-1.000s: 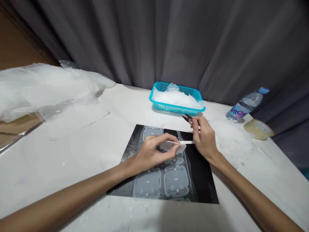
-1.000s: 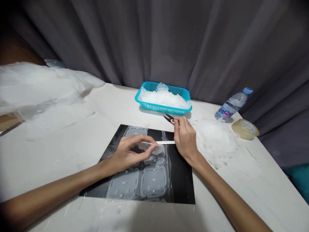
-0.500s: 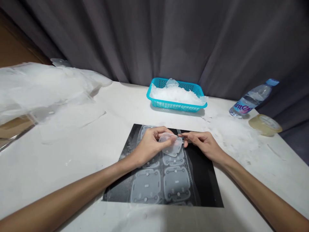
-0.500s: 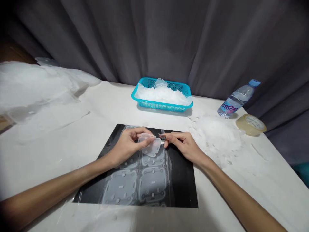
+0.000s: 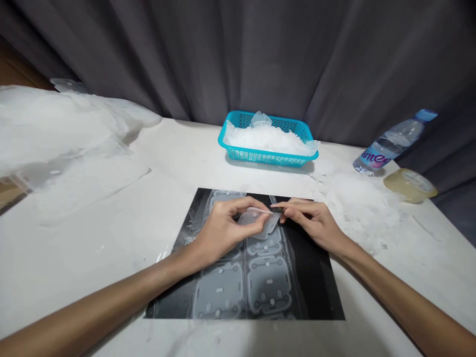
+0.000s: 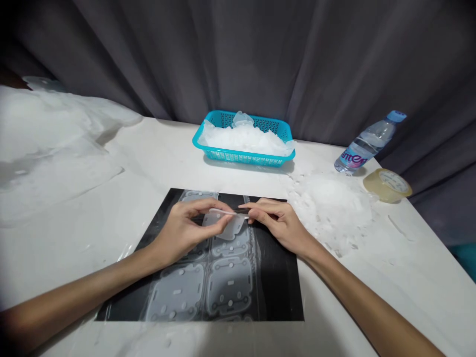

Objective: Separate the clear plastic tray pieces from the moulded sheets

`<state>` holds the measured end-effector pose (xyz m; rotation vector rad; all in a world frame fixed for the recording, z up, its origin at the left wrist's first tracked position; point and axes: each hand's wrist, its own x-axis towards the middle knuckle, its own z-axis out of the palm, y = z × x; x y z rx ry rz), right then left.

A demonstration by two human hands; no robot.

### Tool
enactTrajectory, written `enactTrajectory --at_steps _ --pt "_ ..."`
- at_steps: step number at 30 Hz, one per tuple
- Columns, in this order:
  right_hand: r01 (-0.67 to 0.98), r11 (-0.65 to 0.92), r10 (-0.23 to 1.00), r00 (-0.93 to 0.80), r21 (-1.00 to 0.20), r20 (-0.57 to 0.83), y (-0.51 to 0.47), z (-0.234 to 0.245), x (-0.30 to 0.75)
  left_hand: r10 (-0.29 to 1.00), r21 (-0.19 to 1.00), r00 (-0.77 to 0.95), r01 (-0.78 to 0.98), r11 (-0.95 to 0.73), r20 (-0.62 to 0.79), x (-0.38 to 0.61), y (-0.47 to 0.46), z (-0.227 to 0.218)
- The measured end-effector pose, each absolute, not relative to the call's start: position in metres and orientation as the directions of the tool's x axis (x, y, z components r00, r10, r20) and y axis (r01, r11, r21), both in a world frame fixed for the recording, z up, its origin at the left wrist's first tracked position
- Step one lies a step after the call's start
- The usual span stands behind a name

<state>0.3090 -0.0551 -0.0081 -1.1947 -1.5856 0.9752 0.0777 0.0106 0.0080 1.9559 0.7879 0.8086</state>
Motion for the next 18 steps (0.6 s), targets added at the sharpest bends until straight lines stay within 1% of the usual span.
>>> enactTrajectory --at_steps 6,13,18 --pt "0.284 0.245 0.967 -0.134 -0.927 0.215 -0.0581 -0.0073 0.3087 0.736 0.793 0.584 0.239 -0.560 0.343 0.0784 0.0071 0.0073" --pt "0.319 0.253 0.966 -0.136 -0.913 0.220 -0.0593 -0.0069 0.3092 0.699 0.741 0.549 0.200 -0.642 0.458 0.0797 0.0045 0.0058" --pt "0.332 0.257 0.965 -0.132 -0.908 0.225 -0.0605 -0.0076 0.3095 0.683 0.709 0.537 0.204 -0.675 0.495 0.0791 0.0046 0.0046"
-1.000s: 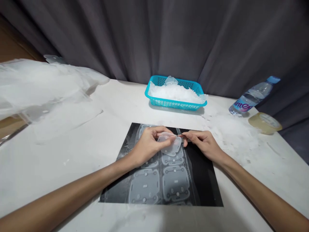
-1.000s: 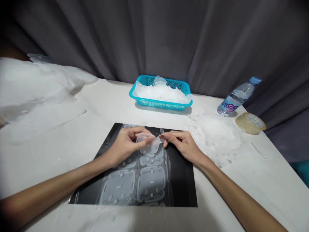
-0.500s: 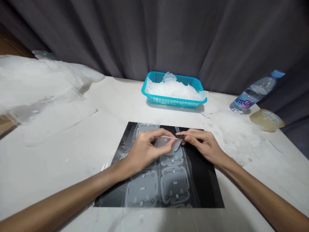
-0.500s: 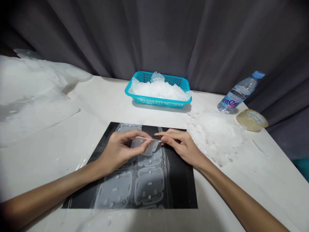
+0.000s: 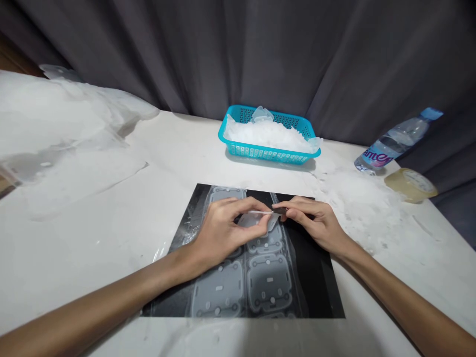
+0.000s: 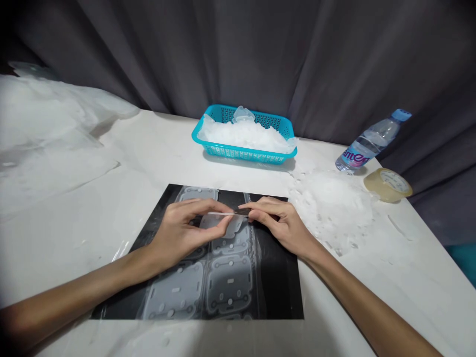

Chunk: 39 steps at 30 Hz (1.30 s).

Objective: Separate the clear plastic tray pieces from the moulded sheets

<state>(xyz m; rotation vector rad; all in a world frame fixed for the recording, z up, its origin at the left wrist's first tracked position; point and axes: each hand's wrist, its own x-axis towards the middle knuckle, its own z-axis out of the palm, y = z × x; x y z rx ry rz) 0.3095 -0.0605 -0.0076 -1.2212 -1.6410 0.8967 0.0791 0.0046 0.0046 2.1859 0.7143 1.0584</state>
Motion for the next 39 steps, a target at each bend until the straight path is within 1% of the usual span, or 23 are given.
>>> enactTrajectory --at_steps 5,10,19,24,30,39 --pt "0.337 0.265 0.963 -0.138 -0.903 0.231 -0.0612 -0.0073 0.3090 0.666 0.680 0.543 0.219 -0.700 0.511 0.0782 0.0043 0.0042" --pt "0.366 0.268 0.963 -0.135 -0.891 0.234 -0.0616 -0.0066 0.3085 0.670 0.675 0.559 0.245 -0.696 0.488 0.0781 0.0049 0.0047" --pt "0.365 0.304 0.952 -0.146 -0.880 0.268 -0.0625 -0.0060 0.3087 0.658 0.672 0.559 0.224 -0.706 0.504 0.0795 0.0047 0.0060" --pt "0.383 0.294 0.956 -0.110 -0.876 0.273 -0.0634 -0.0059 0.3097 0.658 0.677 0.567 0.221 -0.701 0.496 0.0785 0.0045 0.0063" --pt "0.383 0.315 0.949 -0.152 -0.868 0.277 -0.0631 -0.0063 0.3110 0.629 0.646 0.578 0.216 -0.733 0.521 0.0778 0.0058 0.0048" --pt "0.418 0.338 0.941 -0.153 -0.843 0.302 -0.0635 -0.0063 0.3105 0.618 0.631 0.578 0.215 -0.745 0.533 0.0776 0.0061 0.0031"
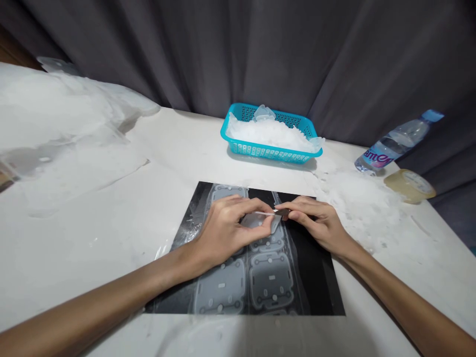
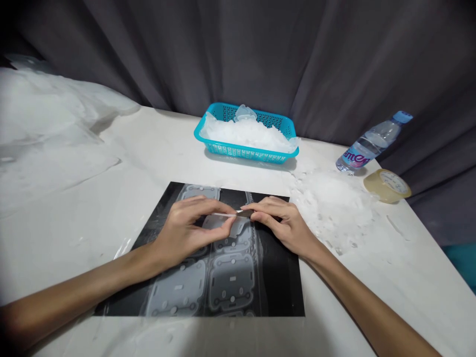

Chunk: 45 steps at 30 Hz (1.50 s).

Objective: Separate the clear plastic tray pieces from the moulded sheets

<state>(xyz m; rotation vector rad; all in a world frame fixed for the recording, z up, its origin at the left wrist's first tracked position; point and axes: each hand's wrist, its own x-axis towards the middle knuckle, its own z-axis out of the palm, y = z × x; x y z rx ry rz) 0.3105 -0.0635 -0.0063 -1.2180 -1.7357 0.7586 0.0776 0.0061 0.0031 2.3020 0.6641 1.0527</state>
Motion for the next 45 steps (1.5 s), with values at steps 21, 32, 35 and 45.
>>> enactTrajectory --at_steps 21,32,35,45 --pt "0.473 0.394 0.918 -0.167 -0.788 0.359 -0.0660 -0.0056 0.3095 0.618 0.621 0.572 0.225 -0.750 0.539 0.0770 0.0063 0.0008" --pt "0.478 0.423 0.905 -0.172 -0.770 0.390 -0.0668 -0.0050 0.3077 0.626 0.629 0.574 0.232 -0.742 0.527 0.0775 0.0054 0.0019" --pt "0.461 0.412 0.909 -0.156 -0.786 0.386 -0.0664 -0.0050 0.3067 0.634 0.640 0.576 0.232 -0.732 0.516 0.0775 0.0051 0.0015" --pt "0.349 0.299 0.953 -0.065 -0.888 0.295 -0.0621 -0.0048 0.3096 0.702 0.745 0.578 0.226 -0.627 0.416 0.0798 0.0063 0.0081"
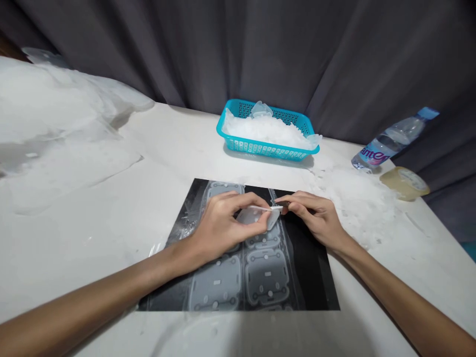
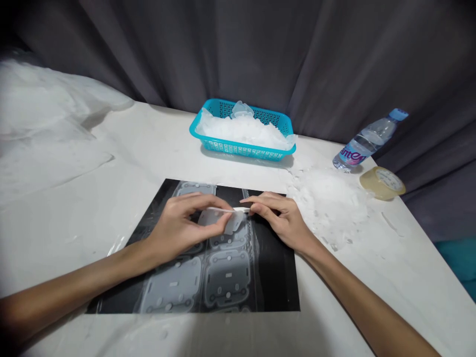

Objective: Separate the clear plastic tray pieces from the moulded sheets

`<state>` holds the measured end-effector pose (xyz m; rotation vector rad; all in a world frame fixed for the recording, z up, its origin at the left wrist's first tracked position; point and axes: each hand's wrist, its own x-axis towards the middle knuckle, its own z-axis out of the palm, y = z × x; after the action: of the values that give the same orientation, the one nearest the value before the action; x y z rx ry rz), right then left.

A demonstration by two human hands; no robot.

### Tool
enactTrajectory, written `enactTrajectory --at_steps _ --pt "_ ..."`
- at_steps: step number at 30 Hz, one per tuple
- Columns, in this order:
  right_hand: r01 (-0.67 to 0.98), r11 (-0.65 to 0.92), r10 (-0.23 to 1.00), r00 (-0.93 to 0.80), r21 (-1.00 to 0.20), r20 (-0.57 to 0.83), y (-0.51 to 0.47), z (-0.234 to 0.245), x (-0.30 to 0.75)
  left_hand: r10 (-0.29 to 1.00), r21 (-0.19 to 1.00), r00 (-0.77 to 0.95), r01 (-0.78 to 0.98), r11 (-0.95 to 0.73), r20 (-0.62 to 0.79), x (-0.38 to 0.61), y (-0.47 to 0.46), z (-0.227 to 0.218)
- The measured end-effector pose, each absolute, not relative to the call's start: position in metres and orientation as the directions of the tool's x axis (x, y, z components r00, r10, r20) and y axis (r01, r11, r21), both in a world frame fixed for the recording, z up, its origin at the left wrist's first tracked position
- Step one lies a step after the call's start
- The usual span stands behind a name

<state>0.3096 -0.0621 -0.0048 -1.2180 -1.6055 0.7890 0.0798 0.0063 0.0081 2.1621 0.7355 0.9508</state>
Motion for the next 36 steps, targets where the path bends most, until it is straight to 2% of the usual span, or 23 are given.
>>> enactTrajectory --at_steps 3,7,14,22,26,36 --pt "0.329 0.272 0.962 -0.071 -0.904 0.263 -0.061 -0.005 0.311 0.732 0.832 0.602 0.192 -0.521 0.320 0.081 0.009 0.010" --pt "0.315 0.269 0.963 -0.081 -0.910 0.257 -0.060 -0.007 0.312 0.742 0.882 0.610 0.144 -0.449 0.279 0.081 0.012 0.013" --pt "0.306 0.266 0.963 -0.047 -0.914 0.265 -0.061 -0.007 0.311 0.747 0.887 0.603 0.134 -0.442 0.281 0.082 0.013 0.013" --pt "0.212 0.166 0.984 0.026 -0.963 0.176 -0.060 -0.005 0.304 0.720 0.867 0.607 0.098 -0.488 0.337 0.083 0.012 0.014" --pt "0.185 0.223 0.973 0.012 -0.957 0.229 -0.061 -0.006 0.303 0.696 0.872 0.632 0.064 -0.485 0.341 0.083 0.012 0.015" --pt "0.246 0.305 0.951 -0.031 -0.920 0.307 -0.066 -0.008 0.301 0.661 0.877 0.684 0.065 -0.476 0.308 0.083 0.015 0.012"
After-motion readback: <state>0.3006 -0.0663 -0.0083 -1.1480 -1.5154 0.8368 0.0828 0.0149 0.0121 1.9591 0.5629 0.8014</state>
